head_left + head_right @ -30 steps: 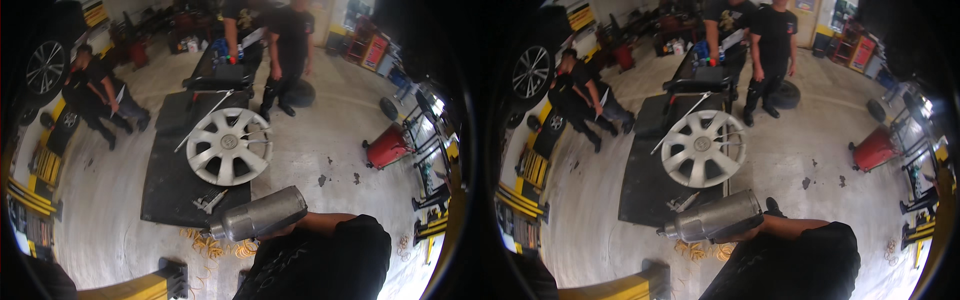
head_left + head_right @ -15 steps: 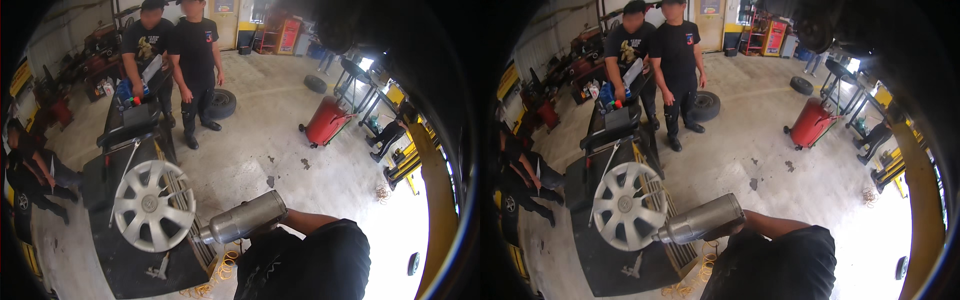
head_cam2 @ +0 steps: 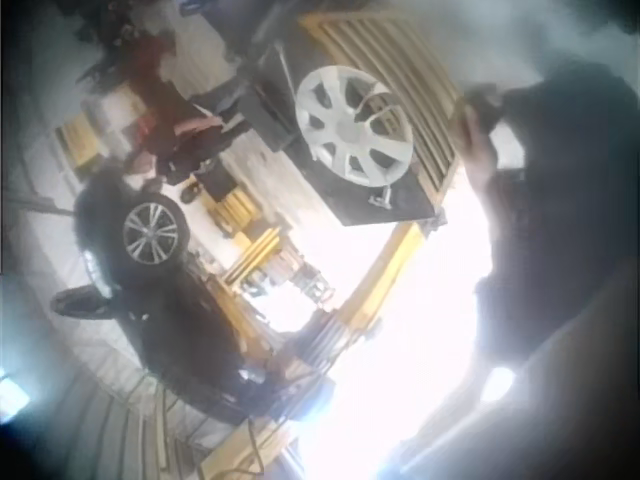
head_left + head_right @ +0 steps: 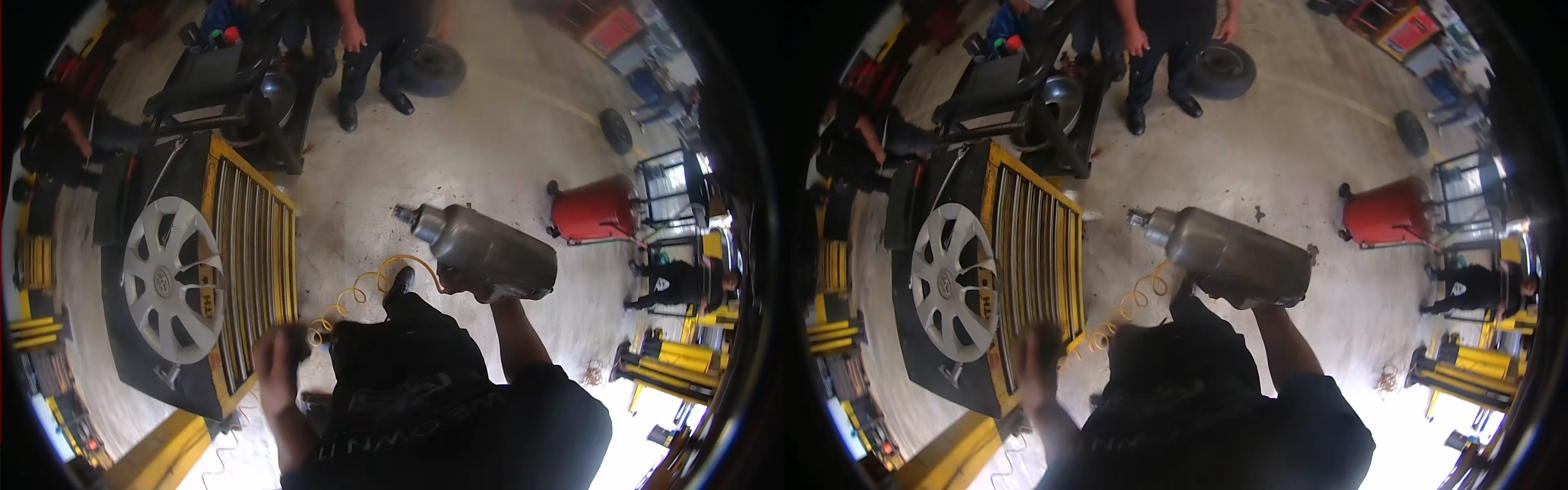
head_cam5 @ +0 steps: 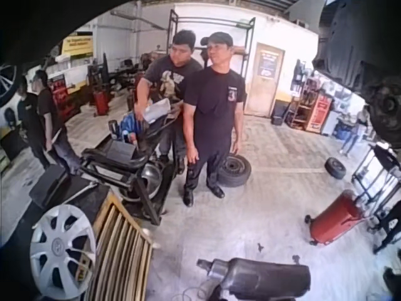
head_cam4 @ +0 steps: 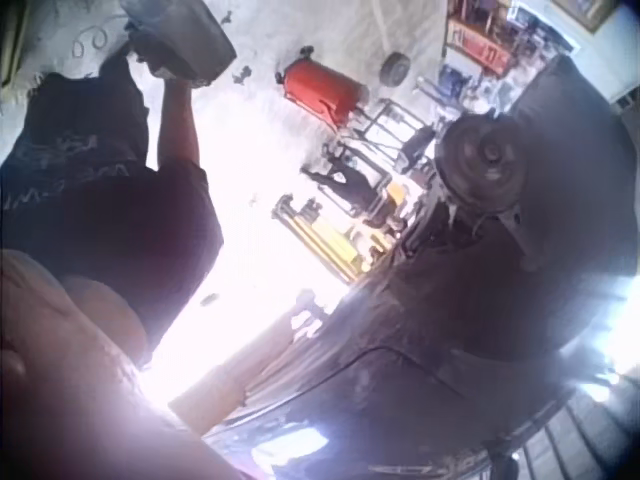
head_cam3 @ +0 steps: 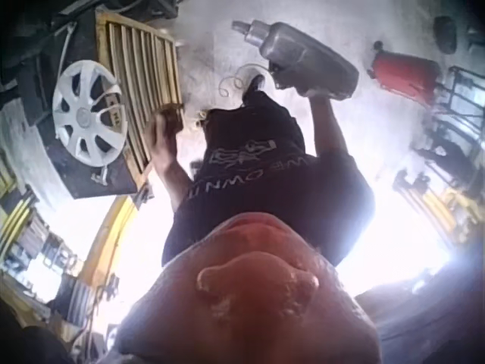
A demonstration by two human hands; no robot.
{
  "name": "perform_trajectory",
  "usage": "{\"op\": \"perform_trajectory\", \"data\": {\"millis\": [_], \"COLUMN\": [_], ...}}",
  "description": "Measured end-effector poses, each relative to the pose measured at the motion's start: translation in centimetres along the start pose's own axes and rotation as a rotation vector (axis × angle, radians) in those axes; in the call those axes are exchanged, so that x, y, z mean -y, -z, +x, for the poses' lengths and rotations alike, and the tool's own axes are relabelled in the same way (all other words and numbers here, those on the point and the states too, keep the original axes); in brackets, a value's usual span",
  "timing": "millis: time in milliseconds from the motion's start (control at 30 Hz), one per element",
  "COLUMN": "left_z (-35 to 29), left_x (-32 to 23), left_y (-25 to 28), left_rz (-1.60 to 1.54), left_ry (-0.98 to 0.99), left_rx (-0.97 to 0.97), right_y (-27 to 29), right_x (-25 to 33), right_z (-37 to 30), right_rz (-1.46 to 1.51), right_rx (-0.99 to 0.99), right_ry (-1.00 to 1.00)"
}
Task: The person attaches a socket to a pneumatic impact wrench to loosen bolts under a raised vehicle, loosens bolts using a breaker bar, and operates the pneumatic impact wrench under the vehicle again.
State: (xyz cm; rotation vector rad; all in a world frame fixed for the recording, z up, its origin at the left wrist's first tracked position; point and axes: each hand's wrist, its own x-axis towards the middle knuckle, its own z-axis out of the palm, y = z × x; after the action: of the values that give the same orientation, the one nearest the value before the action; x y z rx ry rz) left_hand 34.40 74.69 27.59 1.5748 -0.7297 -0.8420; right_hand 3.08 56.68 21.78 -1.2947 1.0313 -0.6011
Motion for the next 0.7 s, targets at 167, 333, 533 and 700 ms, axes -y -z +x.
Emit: {"op": "perform_trajectory", "data": {"millis": [167, 333, 533, 700], "left_z": [11.2, 18.6, 28.3, 35.1], "left_x": [-3.5, -3.9, -2.4, -4.1], "left_y": [-14.1, -21.9, -26.3, -26.8], "left_rz": [-0.270, -0.351, -0.606, -0.514], "left_ry": [-0.008, -0.024, 0.026, -0.102], "left_rx": [0.469, 0.355, 0.300, 0.134], "right_y": [6.7, 11.9, 16.0, 17.5], "right_x": [-0.5, 1.3, 2.8, 5.6], "right_z": [5.4, 12.1, 24.0, 34.8], "right_rz": [0.100, 0.095, 0.048, -0.020], "right_rx": [-0.015, 0.026, 0.173, 0.378], "right_ry": [-0.038, -0.053, -0.102, -0.158]}}
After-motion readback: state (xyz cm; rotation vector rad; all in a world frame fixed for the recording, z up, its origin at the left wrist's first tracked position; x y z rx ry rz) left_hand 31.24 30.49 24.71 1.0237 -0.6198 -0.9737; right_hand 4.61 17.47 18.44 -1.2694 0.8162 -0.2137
